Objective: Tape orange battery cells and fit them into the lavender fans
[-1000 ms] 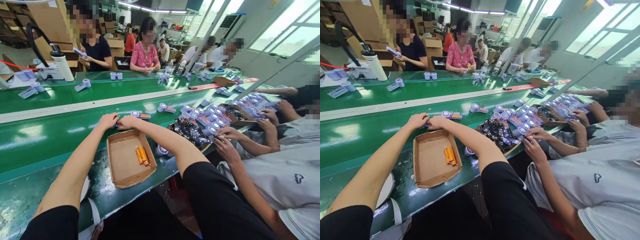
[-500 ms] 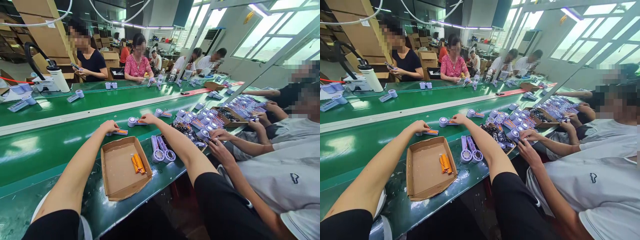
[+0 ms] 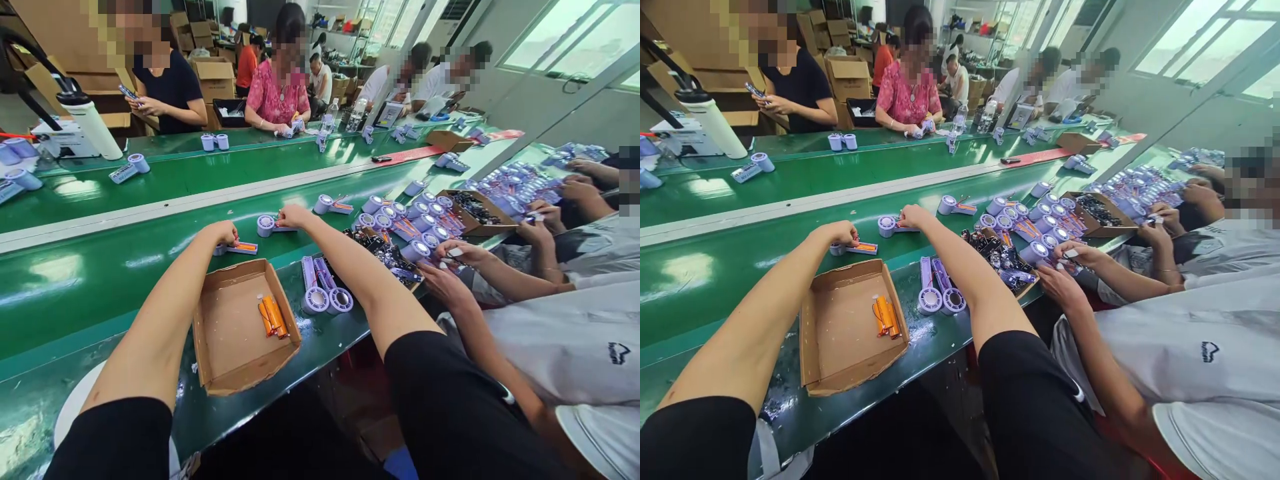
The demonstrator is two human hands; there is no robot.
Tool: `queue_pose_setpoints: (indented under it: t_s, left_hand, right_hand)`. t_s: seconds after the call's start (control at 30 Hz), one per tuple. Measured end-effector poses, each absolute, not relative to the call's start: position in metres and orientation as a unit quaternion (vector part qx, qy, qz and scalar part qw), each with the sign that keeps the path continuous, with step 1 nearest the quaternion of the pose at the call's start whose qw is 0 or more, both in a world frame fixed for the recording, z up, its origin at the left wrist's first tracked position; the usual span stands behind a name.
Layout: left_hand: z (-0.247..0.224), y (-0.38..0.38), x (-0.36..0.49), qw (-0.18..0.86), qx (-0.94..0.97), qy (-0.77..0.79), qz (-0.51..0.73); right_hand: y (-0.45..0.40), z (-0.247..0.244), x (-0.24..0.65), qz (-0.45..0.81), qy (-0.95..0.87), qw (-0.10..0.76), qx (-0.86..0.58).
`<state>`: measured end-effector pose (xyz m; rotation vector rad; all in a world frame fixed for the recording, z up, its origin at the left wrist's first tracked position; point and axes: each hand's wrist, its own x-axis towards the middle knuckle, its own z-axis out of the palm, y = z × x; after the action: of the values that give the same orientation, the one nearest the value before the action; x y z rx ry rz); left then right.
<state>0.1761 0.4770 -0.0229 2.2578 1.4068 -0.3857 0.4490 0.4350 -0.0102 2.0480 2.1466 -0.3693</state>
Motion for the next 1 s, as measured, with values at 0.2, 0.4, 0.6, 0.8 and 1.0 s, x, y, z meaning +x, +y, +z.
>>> queue_pose_setpoints:
  t_s: [0.2,0.4,0.6,0.8,1.0]
  left_hand:
    - [0.004,0.449,0.187,0.208,0.824,0.521,-0.078]
    - [0.024,0.335,0.094,0.123,0.840,0.512,0.129]
    - [-0.041,0.117,-0.119,0.074,0.870,0.479,0.084]
    - [-0.068,0.067,-0.164,0.036,0.845,0.530,0.063]
    - [-0.026,0.070,-0.104,-0.019,0.799,0.583,0.144]
  right_hand:
    - [0.409,0.014,0.437,-0.090,0.692,0.071,0.713]
    - [0.338,0.048,0.414,-0.049,0.698,-0.027,0.713]
    - [0.176,0.043,0.404,-0.272,0.813,-0.189,0.479]
    - [0.108,0.023,0.326,-0.372,0.839,-0.194,0.347]
    - [0.083,0.007,0.244,-0.471,0.737,-0.230,0.425]
